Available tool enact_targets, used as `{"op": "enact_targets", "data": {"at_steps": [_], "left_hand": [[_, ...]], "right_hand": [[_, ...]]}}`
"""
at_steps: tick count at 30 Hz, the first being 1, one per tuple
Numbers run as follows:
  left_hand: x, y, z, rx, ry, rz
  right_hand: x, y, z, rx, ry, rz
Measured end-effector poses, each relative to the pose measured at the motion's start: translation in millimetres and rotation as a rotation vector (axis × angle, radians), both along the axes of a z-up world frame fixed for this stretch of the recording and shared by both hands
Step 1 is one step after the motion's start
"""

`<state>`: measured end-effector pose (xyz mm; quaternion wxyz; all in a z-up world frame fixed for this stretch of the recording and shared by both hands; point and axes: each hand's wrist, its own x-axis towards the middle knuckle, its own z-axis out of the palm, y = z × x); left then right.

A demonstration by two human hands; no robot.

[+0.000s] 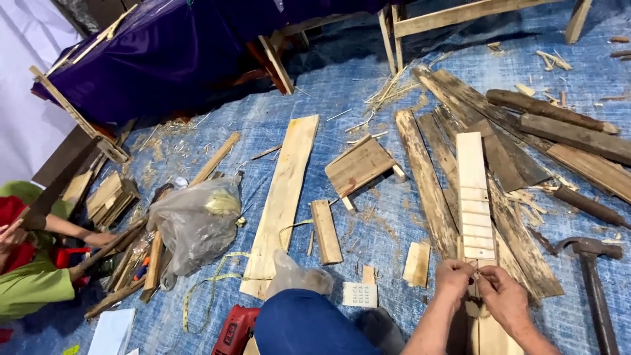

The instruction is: Assembling a wooden stringed instrument by aligning the neck and body and securing them with fasteners.

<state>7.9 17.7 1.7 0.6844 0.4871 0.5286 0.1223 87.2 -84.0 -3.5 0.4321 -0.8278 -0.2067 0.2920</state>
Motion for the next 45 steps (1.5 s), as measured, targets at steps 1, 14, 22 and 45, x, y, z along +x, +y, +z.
{"op": "enact_targets", "data": {"at_steps": [1,14,22,45], "left_hand": [[0,0,6,-0.008,0.036,0.016],[-7,-2,64,-0.044,0.109,-0.122],[-1,2,14,-0.144,0.030,-0.077],[0,6,3,-0.275,-0.086,-0.058]], "right_hand": [[0,0,1,-0.007,0.006,-0.003],[6,1,-11,-0.028,-0.026,0.005],[7,-1,-12,-0.016,-0.017,0.020],[9,2,-4,0.009,-0.044,0.002]]}}
